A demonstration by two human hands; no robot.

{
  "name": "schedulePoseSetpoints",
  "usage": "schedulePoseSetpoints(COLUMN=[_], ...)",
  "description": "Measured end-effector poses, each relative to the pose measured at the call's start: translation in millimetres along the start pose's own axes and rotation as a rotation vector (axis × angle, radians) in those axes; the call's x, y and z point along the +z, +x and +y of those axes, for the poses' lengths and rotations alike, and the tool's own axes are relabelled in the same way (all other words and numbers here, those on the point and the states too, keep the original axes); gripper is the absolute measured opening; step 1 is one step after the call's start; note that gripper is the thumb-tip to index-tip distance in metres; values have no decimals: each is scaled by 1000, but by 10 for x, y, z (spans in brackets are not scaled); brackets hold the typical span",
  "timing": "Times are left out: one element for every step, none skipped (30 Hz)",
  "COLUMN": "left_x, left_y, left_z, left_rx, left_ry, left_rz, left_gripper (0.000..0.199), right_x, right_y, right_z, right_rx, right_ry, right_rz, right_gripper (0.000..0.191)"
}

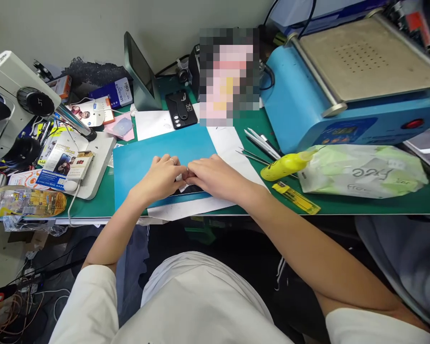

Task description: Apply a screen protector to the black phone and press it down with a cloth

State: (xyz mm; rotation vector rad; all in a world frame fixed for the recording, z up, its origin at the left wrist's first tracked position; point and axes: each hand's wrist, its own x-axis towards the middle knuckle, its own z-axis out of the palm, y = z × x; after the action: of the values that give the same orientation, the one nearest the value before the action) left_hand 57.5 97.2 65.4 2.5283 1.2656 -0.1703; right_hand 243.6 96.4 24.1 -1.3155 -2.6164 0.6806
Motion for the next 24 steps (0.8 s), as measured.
schedulePoseSetpoints(left_x=[-5,-5,1,9,20,32,45,59,73,89,106,123,139,151,157,156,146,128,103,76,47,21,-1,-18], left_y=[6,8,9,9,9,10,11,12,13,12,9,3,-6,-17,-28,-39,-48,-53,-53,-47,-34,-15,9,37], left_z=[-1,0,1,3,5,8,13,19,27,36,47,58,68,76,81,82,78,69,56,40,20,0,-21,-41], left_rx=[-3,-8,-9,-7,-2,6,15,23,30,36,41,46,53,59,64,69,75,81,86,89,90,88,82,74], left_ry=[-1,-8,-22,-39,-55,-67,-73,-76,-77,-78,-80,-78,-70,-58,-47,-40,-41,-44,-46,-43,-35,-26,-22,-21], left_rz=[-10,-18,-27,-35,-41,-44,-45,-43,-44,-46,-51,-54,-52,-47,-41,-37,-37,-36,-35,-34,-32,-31,-32,-36], left_gripper=[16,15,15,15,14,14,14,14,14,14,14,14,14,13,13,14,15,16,16,16,17,17,18,18], right_x=[-5,-3,3,15,30,46,61,73,82,85,84,79,72,63,55,47,40,32,22,11,-2,-18,-34,-49], right_y=[7,5,-4,-19,-37,-57,-77,-96,-114,-130,-146,-160,-174,-187,-198,-207,-211,-210,-202,-187,-164,-136,-104,-71], right_z=[-3,-5,-4,0,6,15,24,32,37,37,32,22,7,-9,-26,-42,-54,-63,-67,-66,-62,-55,-46,-36], right_rx=[-5,-11,-14,-17,-22,-28,-34,-38,-39,-38,-35,-34,-35,-36,-37,-40,-43,-47,-48,-46,-39,-30,-19,-11], right_ry=[6,10,13,16,20,24,26,27,27,25,19,11,1,-11,-22,-26,-18,-3,12,22,25,19,8,-1], right_rz=[2,5,8,10,13,16,20,25,30,32,28,17,2,-12,-22,-26,-26,-24,-21,-18,-15,-11,-7,-4], right_gripper=[17,17,17,18,18,19,19,20,20,20,20,19,19,19,19,19,18,18,18,18,18,18,19,20])
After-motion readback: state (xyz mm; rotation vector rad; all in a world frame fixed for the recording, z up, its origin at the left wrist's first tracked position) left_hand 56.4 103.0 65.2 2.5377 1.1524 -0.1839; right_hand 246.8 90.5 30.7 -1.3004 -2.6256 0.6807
